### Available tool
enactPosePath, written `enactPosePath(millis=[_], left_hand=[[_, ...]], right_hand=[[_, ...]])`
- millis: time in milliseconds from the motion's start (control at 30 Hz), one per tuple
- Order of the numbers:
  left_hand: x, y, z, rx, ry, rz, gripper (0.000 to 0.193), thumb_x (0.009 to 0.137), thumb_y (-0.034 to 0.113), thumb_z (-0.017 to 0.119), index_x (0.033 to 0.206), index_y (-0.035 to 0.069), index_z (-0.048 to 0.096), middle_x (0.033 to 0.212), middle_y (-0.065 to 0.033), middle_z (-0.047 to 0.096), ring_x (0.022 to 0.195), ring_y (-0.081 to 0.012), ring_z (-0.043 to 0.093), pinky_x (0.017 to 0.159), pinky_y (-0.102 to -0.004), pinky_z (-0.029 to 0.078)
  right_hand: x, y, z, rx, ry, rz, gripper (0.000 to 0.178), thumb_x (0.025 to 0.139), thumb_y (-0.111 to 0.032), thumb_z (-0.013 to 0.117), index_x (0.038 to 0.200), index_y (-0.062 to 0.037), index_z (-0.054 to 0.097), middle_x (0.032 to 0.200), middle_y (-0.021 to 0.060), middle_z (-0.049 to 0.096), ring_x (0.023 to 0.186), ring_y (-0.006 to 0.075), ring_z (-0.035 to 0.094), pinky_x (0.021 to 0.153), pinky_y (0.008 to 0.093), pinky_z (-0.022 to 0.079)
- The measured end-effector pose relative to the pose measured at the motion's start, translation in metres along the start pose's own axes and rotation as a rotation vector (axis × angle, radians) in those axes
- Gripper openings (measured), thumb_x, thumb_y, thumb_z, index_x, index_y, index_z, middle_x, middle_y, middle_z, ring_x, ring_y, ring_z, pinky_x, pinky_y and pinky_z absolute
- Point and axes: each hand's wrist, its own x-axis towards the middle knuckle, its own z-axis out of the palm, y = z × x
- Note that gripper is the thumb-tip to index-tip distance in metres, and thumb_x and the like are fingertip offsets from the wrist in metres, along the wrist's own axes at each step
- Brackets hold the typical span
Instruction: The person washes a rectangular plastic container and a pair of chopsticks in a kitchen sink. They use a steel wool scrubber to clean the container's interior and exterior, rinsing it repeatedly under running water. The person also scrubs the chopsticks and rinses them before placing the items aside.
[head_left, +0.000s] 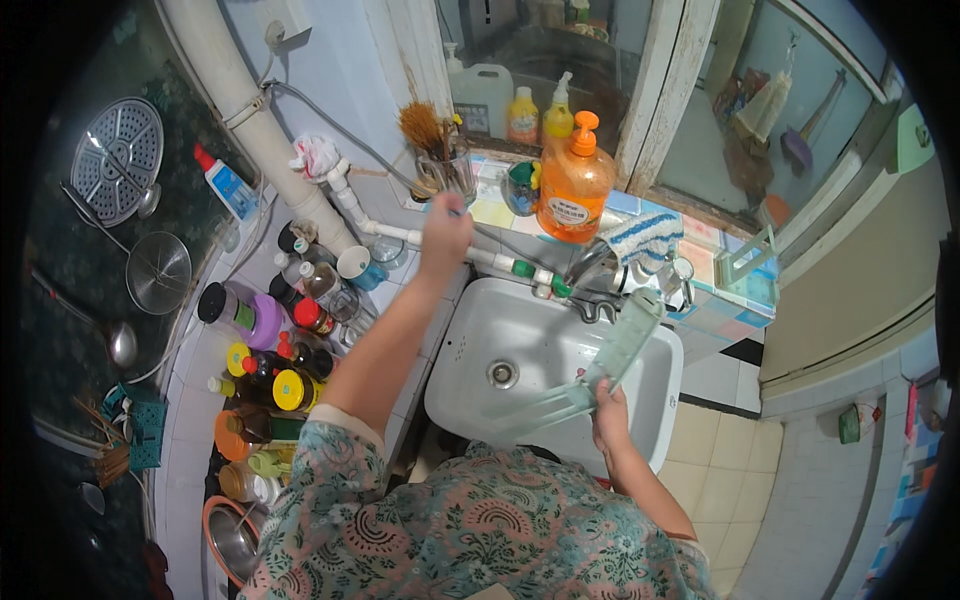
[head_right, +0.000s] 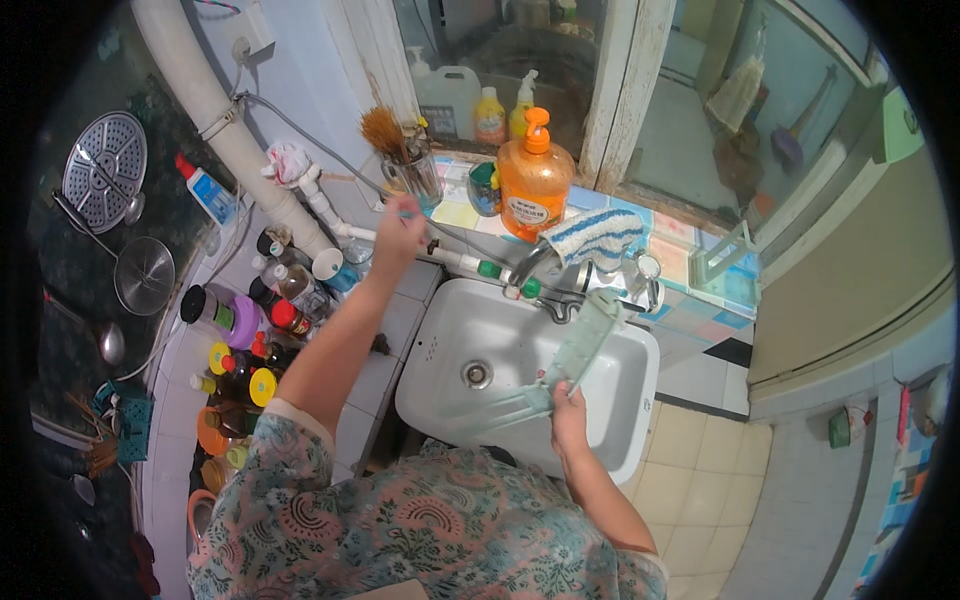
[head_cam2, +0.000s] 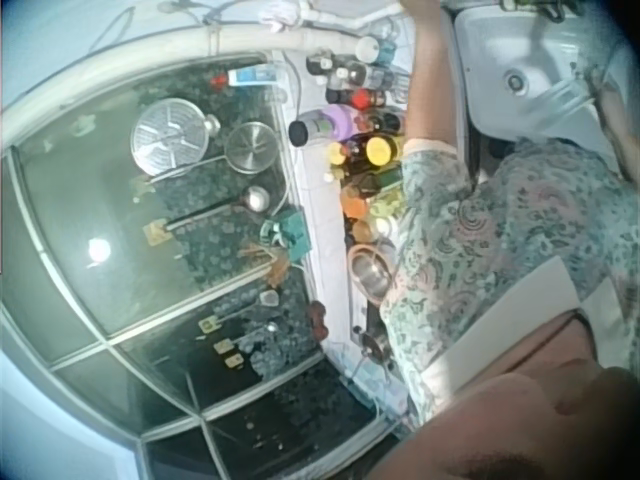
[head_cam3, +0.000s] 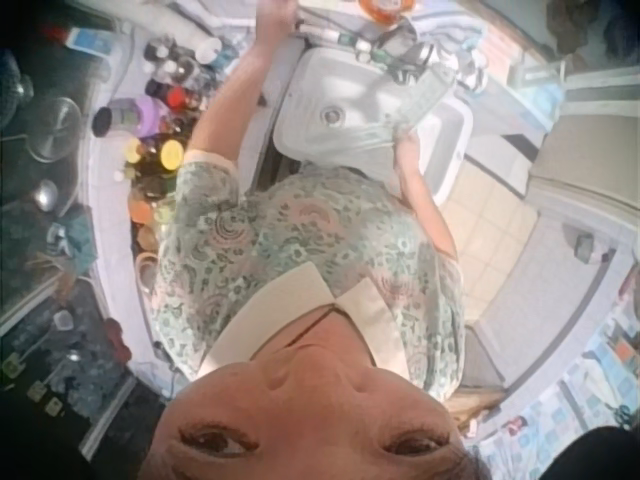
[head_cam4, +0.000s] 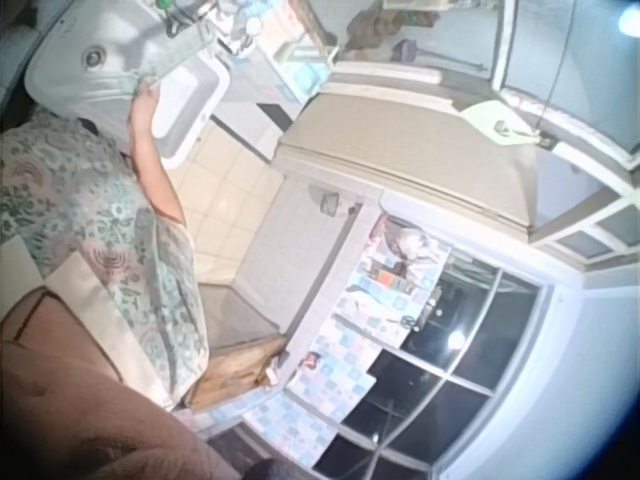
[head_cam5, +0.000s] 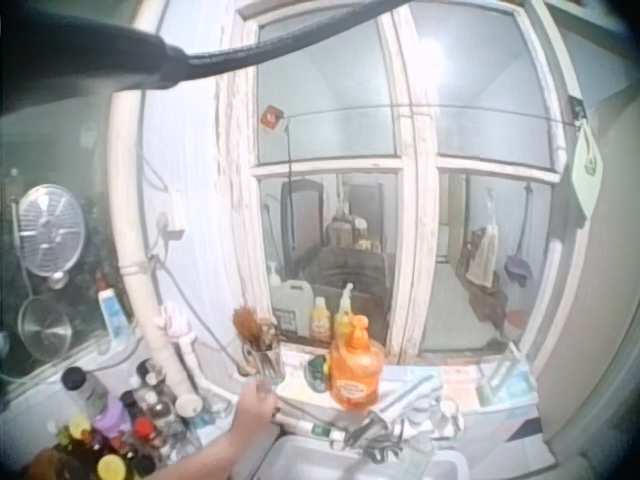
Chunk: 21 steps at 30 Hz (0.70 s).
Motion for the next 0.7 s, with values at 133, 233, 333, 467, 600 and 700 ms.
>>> enactPosePath(millis=[133,233,333,467,600,700], left_hand=[[0.058,0.041,-0.008,0.091,0.164,0.078,0.062,0.079,0.015,0.063,0.131,-0.001,0.032,0.117,-0.0136,0.054,0.077,-0.019,0.058,0.076,-0.0314,0.047],[0.091,0.036,-0.008,-0.024,0.113,0.134,0.061,0.078,0.017,0.064,0.13,0.0,0.038,0.11,-0.0124,0.059,0.078,-0.0193,0.06,0.075,-0.0317,0.047],[0.116,0.021,-0.016,0.26,-0.006,0.202,0.041,0.084,0.017,0.061,0.119,-0.001,0.05,0.091,-0.0046,0.06,0.067,-0.0113,0.055,0.059,-0.0242,0.045],[0.105,0.077,-0.028,0.182,0.012,0.138,0.025,0.089,0.018,0.055,0.107,0.001,0.061,0.076,0.0,0.058,0.068,-0.0069,0.052,0.063,-0.0221,0.044],[0.087,0.136,-0.063,-0.113,0.009,0.271,0.028,0.095,0.023,0.046,0.112,0.003,0.058,0.083,-0.0033,0.064,0.065,-0.006,0.051,0.064,-0.0199,0.044],[0.041,0.19,-0.083,-0.193,0.211,0.44,0.028,0.097,0.025,0.043,0.104,0.001,0.055,0.088,-0.01,0.065,0.064,-0.0071,0.052,0.064,-0.0206,0.045]], right_hand=[[-0.004,-0.015,-0.001,0.101,-0.005,-0.01,0.032,0.098,-0.02,0.036,0.124,-0.0022,0.041,0.116,0.0125,0.057,0.104,0.02,0.052,0.092,0.0337,0.04],[-0.002,-0.02,0.0,0.132,0.013,-0.04,0.033,0.098,-0.022,0.038,0.124,-0.0024,0.041,0.115,0.0118,0.057,0.104,0.0202,0.053,0.091,0.0344,0.041],[-0.001,-0.022,-0.002,0.16,0.037,-0.055,0.033,0.098,-0.023,0.039,0.124,-0.0021,0.042,0.116,0.0125,0.057,0.105,0.0205,0.053,0.092,0.0345,0.04],[0.0,-0.025,-0.004,0.189,0.045,-0.104,0.032,0.097,-0.023,0.04,0.123,-0.0043,0.043,0.114,0.0119,0.058,0.105,0.0204,0.054,0.091,0.034,0.043],[0.01,-0.026,-0.01,0.164,0.029,-0.101,0.035,0.097,-0.022,0.04,0.126,-0.0038,0.041,0.115,0.0123,0.057,0.106,0.0215,0.054,0.092,0.0343,0.042],[0.014,-0.03,-0.015,0.209,0.022,-0.126,0.037,0.097,-0.023,0.04,0.128,-0.0032,0.039,0.115,0.0123,0.057,0.106,0.0223,0.054,0.093,0.0348,0.042]])
